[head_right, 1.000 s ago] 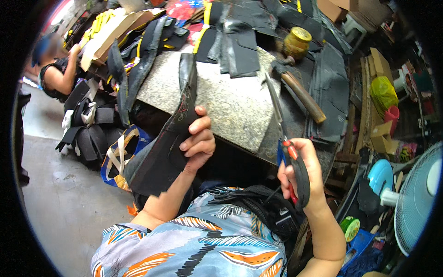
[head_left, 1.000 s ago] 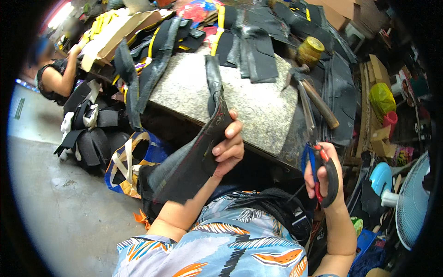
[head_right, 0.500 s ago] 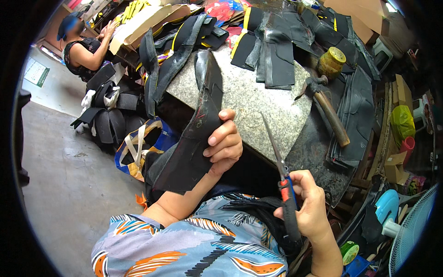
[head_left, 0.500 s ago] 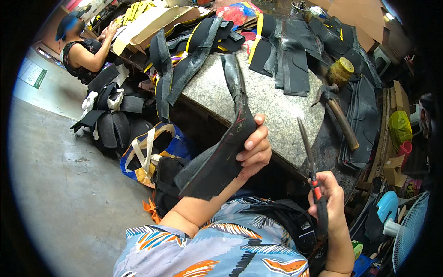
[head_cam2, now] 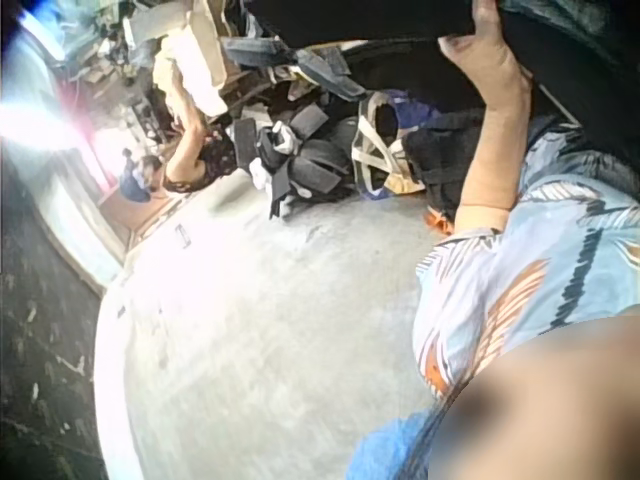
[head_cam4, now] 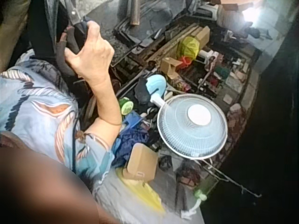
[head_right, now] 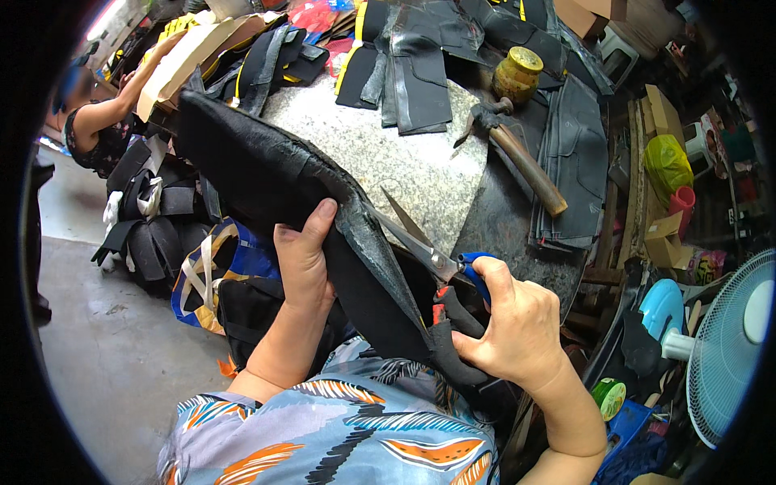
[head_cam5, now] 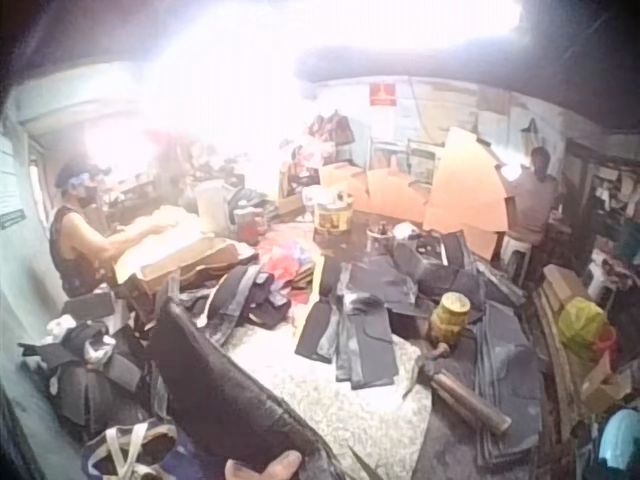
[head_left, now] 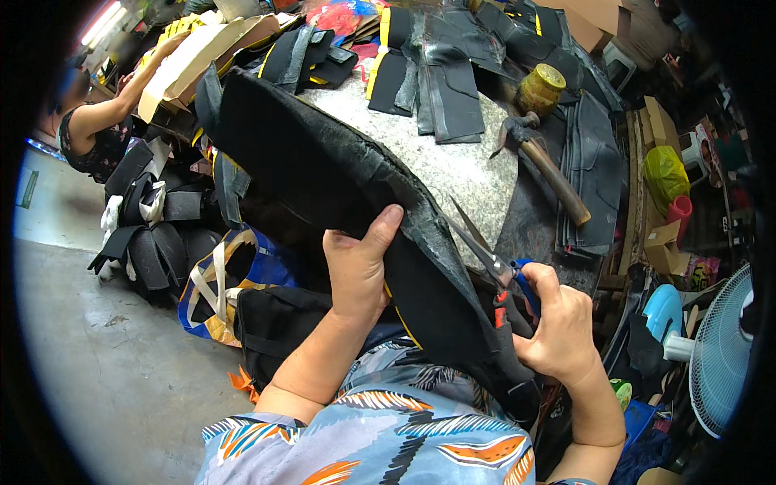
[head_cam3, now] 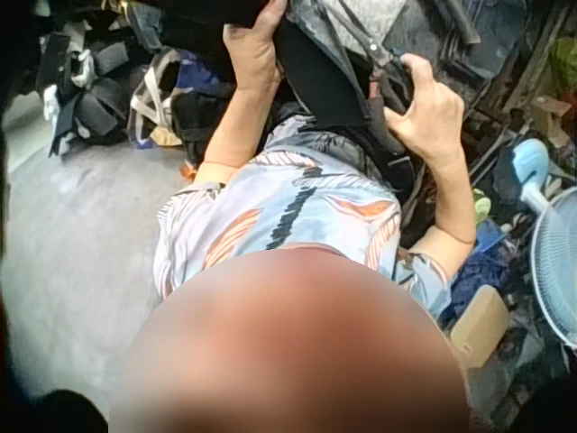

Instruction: The person applies adhesive to black strap pieces, presses them together, trims excess with scissors, and uses a hammer to flatten seams. The person repeats these steps on multiple strap sections.

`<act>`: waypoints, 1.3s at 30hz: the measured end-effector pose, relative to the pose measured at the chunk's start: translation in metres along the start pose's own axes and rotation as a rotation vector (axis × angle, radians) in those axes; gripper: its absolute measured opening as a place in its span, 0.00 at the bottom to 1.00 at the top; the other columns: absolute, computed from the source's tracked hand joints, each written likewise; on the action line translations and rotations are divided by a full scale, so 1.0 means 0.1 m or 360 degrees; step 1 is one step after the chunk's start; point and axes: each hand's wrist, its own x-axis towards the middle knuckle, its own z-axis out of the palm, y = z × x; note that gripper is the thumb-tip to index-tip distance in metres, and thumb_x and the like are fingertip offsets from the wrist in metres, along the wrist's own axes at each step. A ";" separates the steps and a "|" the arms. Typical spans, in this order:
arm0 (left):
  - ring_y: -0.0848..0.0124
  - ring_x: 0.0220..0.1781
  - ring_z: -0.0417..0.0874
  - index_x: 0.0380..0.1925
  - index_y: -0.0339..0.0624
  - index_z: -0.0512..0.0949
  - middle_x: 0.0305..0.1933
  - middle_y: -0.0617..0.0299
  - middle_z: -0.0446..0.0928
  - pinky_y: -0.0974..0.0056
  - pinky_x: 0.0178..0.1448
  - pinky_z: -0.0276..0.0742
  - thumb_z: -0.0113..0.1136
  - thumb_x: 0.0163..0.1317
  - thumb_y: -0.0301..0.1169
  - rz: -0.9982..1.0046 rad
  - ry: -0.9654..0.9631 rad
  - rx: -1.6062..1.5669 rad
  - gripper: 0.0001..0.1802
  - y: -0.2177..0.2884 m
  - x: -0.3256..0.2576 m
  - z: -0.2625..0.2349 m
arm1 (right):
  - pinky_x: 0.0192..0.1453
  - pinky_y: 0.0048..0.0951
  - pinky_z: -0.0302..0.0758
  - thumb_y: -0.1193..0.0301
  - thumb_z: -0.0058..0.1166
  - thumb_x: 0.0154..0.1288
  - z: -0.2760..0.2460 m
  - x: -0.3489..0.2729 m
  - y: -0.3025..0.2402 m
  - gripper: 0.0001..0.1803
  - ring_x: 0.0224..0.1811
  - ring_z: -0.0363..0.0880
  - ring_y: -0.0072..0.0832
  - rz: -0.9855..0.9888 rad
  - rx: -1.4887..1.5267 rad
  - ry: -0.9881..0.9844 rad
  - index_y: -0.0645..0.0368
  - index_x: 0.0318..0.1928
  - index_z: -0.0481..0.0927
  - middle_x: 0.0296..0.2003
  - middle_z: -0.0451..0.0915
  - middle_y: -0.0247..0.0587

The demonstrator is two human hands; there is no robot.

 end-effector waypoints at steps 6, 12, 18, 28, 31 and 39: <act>0.71 0.48 0.84 0.52 0.38 0.80 0.50 0.61 0.83 0.65 0.59 0.79 0.69 0.59 0.14 0.0180 0.0070 0.0029 0.20 -0.11 -0.09 0.02 | 0.31 0.41 0.76 0.57 0.74 0.40 -0.02 -0.05 0.02 0.39 0.25 0.83 0.46 -0.0012 0.0083 -0.0129 0.58 0.54 0.73 0.22 0.80 0.44; 0.72 0.51 0.83 0.52 0.38 0.79 0.52 0.61 0.82 0.65 0.59 0.79 0.70 0.58 0.14 0.0096 0.0075 0.0036 0.22 -0.13 -0.15 0.04 | 0.31 0.40 0.79 0.52 0.72 0.50 0.04 -0.13 0.01 0.36 0.26 0.85 0.47 -0.0019 0.0145 -0.0111 0.59 0.54 0.72 0.26 0.83 0.47; 0.72 0.49 0.84 0.51 0.37 0.79 0.50 0.61 0.83 0.65 0.58 0.79 0.70 0.57 0.15 -0.0002 -0.0106 0.0068 0.21 -0.08 -0.22 0.08 | 0.31 0.39 0.79 0.54 0.74 0.51 0.03 -0.18 0.06 0.36 0.25 0.85 0.45 0.0070 0.0223 -0.0191 0.59 0.53 0.72 0.25 0.82 0.46; 0.66 0.32 0.88 0.42 0.27 0.81 0.37 0.50 0.86 0.64 0.38 0.88 0.68 0.62 0.22 -0.0298 0.0004 0.0066 0.11 -0.04 -0.25 0.14 | 0.31 0.36 0.78 0.56 0.77 0.46 -0.13 -0.13 0.04 0.37 0.25 0.85 0.44 0.0210 0.0373 -0.0285 0.59 0.53 0.73 0.24 0.82 0.45; 0.67 0.29 0.88 0.39 0.25 0.82 0.35 0.50 0.86 0.64 0.34 0.87 0.69 0.62 0.24 -0.0342 0.0102 0.0203 0.10 -0.06 -0.27 0.16 | 0.30 0.40 0.78 0.56 0.73 0.47 -0.08 -0.17 0.02 0.36 0.24 0.84 0.46 0.0109 0.0195 -0.0217 0.59 0.54 0.72 0.22 0.81 0.46; 0.68 0.35 0.87 0.41 0.29 0.82 0.39 0.54 0.85 0.64 0.42 0.86 0.69 0.62 0.23 -0.0294 0.0179 0.0127 0.10 -0.15 -0.33 0.17 | 0.29 0.40 0.77 0.55 0.72 0.47 -0.07 -0.28 0.00 0.37 0.23 0.83 0.46 0.0094 0.0160 -0.0277 0.62 0.53 0.72 0.19 0.78 0.46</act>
